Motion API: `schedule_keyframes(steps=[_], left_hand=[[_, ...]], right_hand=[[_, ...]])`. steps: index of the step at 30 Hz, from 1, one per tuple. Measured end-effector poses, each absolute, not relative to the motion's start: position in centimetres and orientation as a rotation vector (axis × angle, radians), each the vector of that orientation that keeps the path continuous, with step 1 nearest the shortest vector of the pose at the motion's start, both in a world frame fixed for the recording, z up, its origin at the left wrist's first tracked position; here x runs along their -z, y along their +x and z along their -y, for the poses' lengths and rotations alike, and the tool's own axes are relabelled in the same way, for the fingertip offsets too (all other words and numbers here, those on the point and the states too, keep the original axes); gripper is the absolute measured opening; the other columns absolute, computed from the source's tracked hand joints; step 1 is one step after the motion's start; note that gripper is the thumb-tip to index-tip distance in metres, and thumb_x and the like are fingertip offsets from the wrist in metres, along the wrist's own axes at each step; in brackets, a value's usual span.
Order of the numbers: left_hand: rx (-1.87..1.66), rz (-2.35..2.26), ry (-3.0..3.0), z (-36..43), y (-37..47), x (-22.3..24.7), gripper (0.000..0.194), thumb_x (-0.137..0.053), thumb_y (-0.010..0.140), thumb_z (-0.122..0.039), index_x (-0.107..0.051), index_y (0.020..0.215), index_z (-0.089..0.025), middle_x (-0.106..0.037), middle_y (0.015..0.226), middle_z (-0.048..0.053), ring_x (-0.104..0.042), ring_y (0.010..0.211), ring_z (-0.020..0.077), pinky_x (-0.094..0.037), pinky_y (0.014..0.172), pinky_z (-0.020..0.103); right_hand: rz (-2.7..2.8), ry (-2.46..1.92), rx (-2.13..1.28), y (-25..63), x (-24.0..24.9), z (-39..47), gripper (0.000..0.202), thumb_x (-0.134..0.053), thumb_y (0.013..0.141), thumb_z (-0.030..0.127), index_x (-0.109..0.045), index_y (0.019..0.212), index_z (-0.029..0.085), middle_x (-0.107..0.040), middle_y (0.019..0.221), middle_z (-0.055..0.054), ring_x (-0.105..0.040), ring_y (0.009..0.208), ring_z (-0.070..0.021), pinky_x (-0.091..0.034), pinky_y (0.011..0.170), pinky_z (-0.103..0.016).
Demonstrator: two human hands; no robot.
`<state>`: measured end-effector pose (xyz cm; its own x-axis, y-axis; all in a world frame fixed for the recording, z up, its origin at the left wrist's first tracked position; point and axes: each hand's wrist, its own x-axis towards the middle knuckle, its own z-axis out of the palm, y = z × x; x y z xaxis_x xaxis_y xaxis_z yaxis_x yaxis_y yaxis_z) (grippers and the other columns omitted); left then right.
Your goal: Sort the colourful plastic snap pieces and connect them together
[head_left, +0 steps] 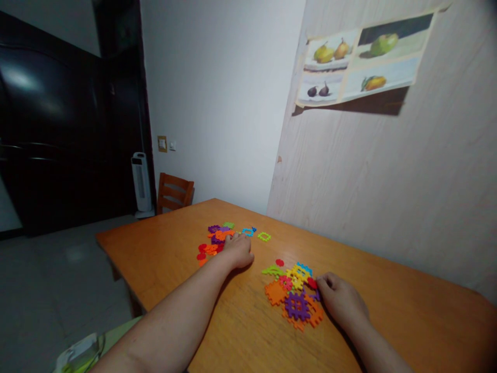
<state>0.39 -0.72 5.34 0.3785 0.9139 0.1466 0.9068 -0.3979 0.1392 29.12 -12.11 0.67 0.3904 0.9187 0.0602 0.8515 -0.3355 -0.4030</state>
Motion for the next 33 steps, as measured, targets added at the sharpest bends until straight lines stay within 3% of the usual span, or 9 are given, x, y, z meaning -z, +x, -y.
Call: schedule_keyframes(steps=[5,8,13,16,24,29,33], left_hand=[[-0.299,-1.719,2.541,0.6,0.5,-5.1,0.022,-0.056,0.080,-0.032,-0.070,0.089,-0.017,-0.063,0.121,0.019,-0.051,0.119,0.0363,-0.038,0.100,0.052],[-0.292,-1.701,2.556,0.6,0.4,-5.3,0.023,-0.056,0.080,-0.034,-0.070,0.088,-0.017,-0.063,0.121,0.018,-0.052,0.118,0.0360,-0.040,0.098,0.051],[-0.228,-1.660,2.599,1.0,0.3,-5.7,0.026,-0.060,0.076,-0.038,-0.070,0.091,-0.018,-0.062,0.122,0.017,-0.051,0.119,0.0364,-0.041,0.098,0.051],[-0.212,-1.652,2.603,0.9,0.3,-5.7,0.023,-0.061,0.076,-0.035,-0.070,0.089,-0.018,-0.062,0.123,0.016,-0.051,0.121,0.0359,-0.041,0.099,0.051],[-0.223,-1.677,2.582,0.9,0.1,-5.8,0.026,-0.063,0.076,-0.040,-0.072,0.089,-0.019,-0.063,0.121,0.017,-0.052,0.119,0.0364,-0.040,0.098,0.051],[-0.193,-1.651,2.647,1.5,0.1,-6.4,0.024,-0.061,0.075,-0.033,-0.074,0.090,-0.020,-0.064,0.119,0.016,-0.052,0.117,0.0365,-0.040,0.096,0.053],[-0.168,-1.629,2.655,1.6,0.1,-6.5,0.022,-0.060,0.073,-0.026,-0.074,0.088,-0.021,-0.065,0.117,0.015,-0.053,0.115,0.0356,-0.041,0.096,0.053]], right_hand=[[1.508,-2.234,-0.244,29.2,-0.6,12.2,0.040,-0.036,0.093,0.052,-0.065,0.081,0.027,-0.073,0.082,-0.004,-0.065,0.078,-0.0208,-0.037,0.061,-0.028],[1.520,-2.094,-0.244,29.1,-0.2,12.2,0.042,-0.036,0.094,0.054,-0.067,0.090,0.026,-0.072,0.090,-0.004,-0.065,0.082,-0.0203,-0.041,0.065,-0.028],[1.779,-1.821,-0.175,28.4,0.7,11.7,0.042,-0.051,0.088,0.049,-0.068,0.117,0.024,-0.069,0.111,-0.007,-0.063,0.103,-0.0230,-0.045,0.088,-0.032],[1.801,-1.841,-0.114,28.3,0.9,11.6,0.040,-0.053,0.086,0.043,-0.070,0.116,0.023,-0.070,0.110,-0.007,-0.062,0.104,-0.0237,-0.044,0.092,-0.033],[1.629,-2.018,-0.025,29.6,0.7,11.5,0.034,-0.047,0.088,0.041,-0.073,0.099,0.021,-0.071,0.098,-0.009,-0.064,0.094,-0.0229,-0.046,0.082,-0.032],[1.755,-1.935,0.029,29.4,1.0,11.5,0.045,-0.052,0.088,0.048,-0.069,0.124,0.026,-0.069,0.118,-0.008,-0.061,0.110,-0.0260,-0.044,0.095,-0.037],[1.825,-1.925,0.034,28.9,1.1,11.4,0.041,-0.054,0.089,0.048,-0.071,0.122,0.030,-0.070,0.122,-0.006,-0.061,0.111,-0.0264,-0.043,0.096,-0.039]])
